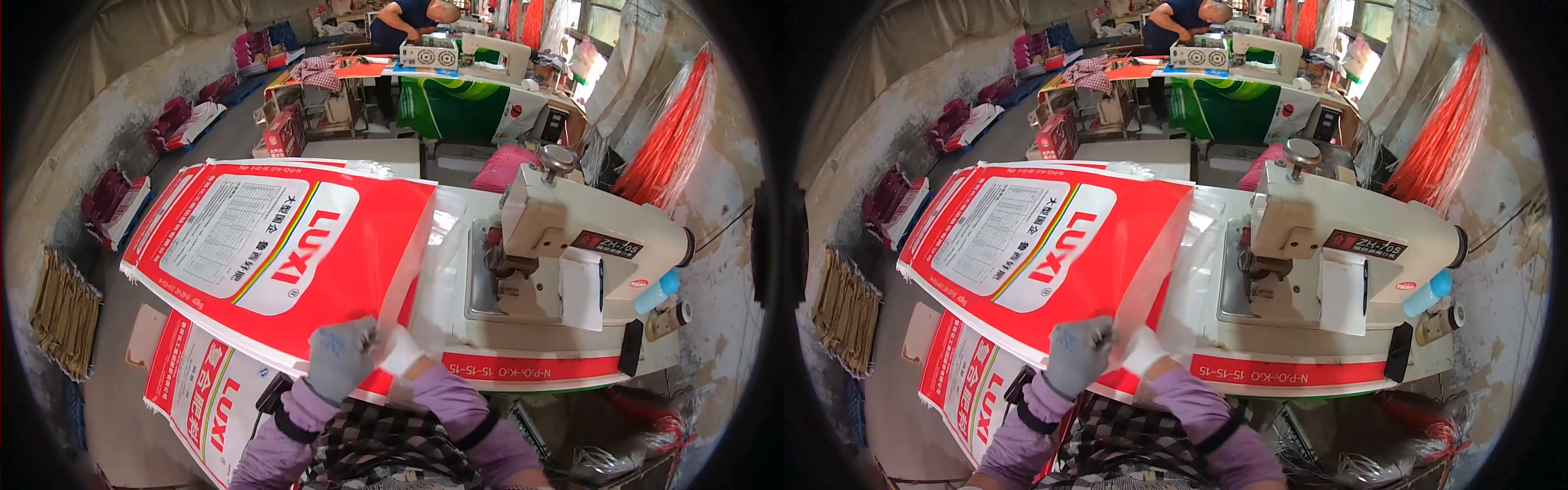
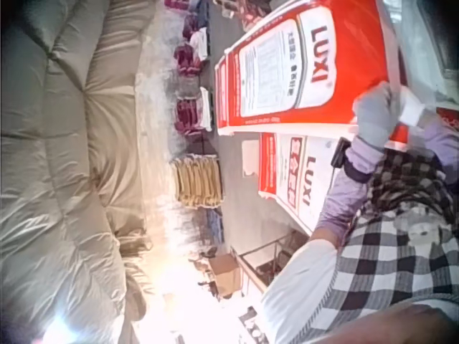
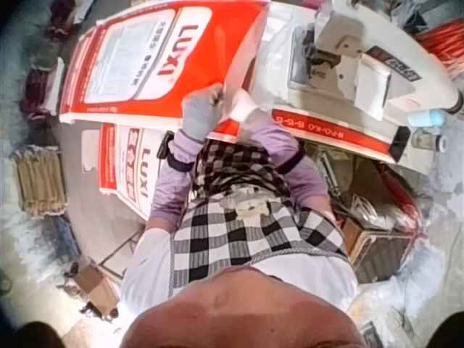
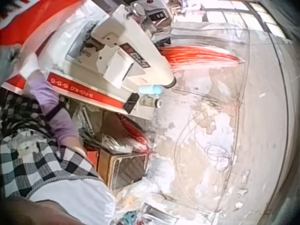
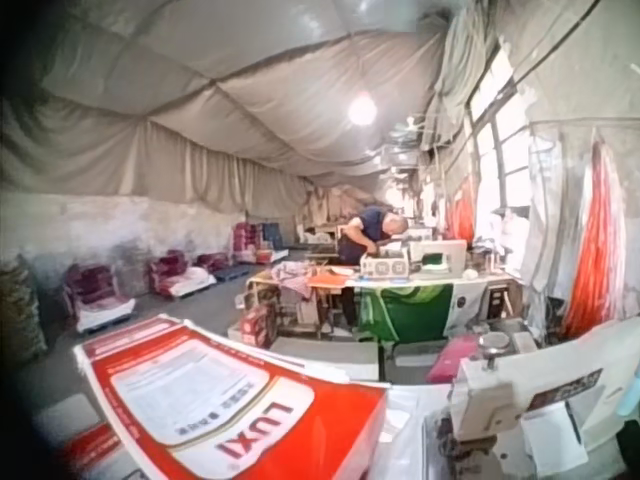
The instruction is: The person is using an industrial sewing machine to seal the ends of large plastic/synthetic bags.
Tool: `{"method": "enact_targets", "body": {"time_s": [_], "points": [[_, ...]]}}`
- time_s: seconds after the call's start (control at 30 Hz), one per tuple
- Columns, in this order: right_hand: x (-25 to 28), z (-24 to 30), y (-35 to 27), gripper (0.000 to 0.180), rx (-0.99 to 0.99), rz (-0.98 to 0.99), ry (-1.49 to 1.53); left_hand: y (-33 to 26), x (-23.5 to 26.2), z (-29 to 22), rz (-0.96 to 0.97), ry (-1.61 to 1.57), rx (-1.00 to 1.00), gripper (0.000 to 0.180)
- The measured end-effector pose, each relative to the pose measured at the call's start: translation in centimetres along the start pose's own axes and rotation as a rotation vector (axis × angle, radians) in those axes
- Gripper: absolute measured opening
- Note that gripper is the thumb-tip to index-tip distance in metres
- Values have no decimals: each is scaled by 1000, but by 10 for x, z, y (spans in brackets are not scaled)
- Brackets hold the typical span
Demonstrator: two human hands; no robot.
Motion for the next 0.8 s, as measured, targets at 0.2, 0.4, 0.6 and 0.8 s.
{"method": "enact_targets", "body": {"time_s": [0.2, 0.4, 0.6, 0.8], "points": [[65, -24, 28, 24, 167, -265, -1292, -136, 57, 1, 394, 264, -44, 17], [125, -21, -56, 34, -52, -1123, -93, -218, 117, 40, 65, 190, 260, 34], [127, 71, -96, 30, 271, -1311, -583, -209, 122, 50, -180, 178, 269, 17], [159, -7, -53, 15, 85, -820, -385, -215, 114, 73, -74, 193, 394, 29]]}}
Point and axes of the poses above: each hand's wrist, its own y-axis towards the middle knuckle, its own x-axis out of the back of the hand, z = x × y, the point moved 6 cm from there along y, towards the middle knuckle, and after that the axes turned 3 degrees about z, right-handed, at the moved point
